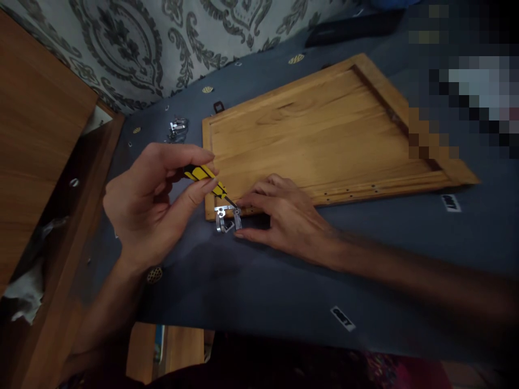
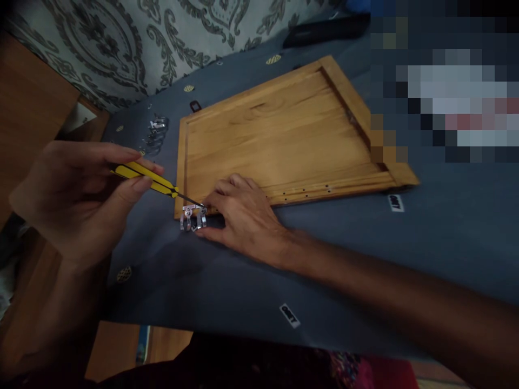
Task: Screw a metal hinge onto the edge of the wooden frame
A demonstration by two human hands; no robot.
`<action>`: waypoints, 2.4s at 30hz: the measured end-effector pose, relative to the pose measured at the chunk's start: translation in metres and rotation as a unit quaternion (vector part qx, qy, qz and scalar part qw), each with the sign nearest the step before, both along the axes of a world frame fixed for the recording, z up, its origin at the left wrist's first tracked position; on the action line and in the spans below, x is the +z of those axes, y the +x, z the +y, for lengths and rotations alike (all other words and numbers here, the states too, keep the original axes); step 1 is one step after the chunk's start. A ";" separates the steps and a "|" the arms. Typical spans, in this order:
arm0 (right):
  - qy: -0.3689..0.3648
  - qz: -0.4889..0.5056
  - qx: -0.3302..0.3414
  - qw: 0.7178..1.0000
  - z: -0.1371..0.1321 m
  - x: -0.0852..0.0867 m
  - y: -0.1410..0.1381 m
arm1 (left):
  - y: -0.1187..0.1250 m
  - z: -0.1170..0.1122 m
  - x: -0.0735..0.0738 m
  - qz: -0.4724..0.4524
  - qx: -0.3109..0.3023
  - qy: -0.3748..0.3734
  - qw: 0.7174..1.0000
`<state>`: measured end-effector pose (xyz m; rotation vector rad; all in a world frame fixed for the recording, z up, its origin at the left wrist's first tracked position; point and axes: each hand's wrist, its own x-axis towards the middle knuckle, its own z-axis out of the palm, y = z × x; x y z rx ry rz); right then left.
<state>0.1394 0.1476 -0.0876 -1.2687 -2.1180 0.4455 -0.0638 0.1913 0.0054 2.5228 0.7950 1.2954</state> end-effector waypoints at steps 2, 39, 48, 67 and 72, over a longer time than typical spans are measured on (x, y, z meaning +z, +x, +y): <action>0.000 0.000 0.001 1.000 0.000 0.000 0.000 | -0.001 0.005 0.002 0.008 -0.038 0.008 0.999; -0.015 0.003 0.006 1.000 0.000 0.001 0.000 | -0.005 0.007 -0.001 -0.004 -0.091 -0.004 0.996; -0.014 0.001 0.007 1.000 0.002 -0.001 0.000 | -0.003 0.004 0.001 0.010 -0.074 -0.014 0.997; -0.016 0.000 0.005 1.000 0.001 0.002 0.000 | 0.004 -0.002 -0.003 0.013 0.015 0.091 0.996; -0.022 -0.001 0.006 1.000 0.001 0.002 0.000 | 0.004 -0.004 -0.002 0.017 0.025 0.079 0.996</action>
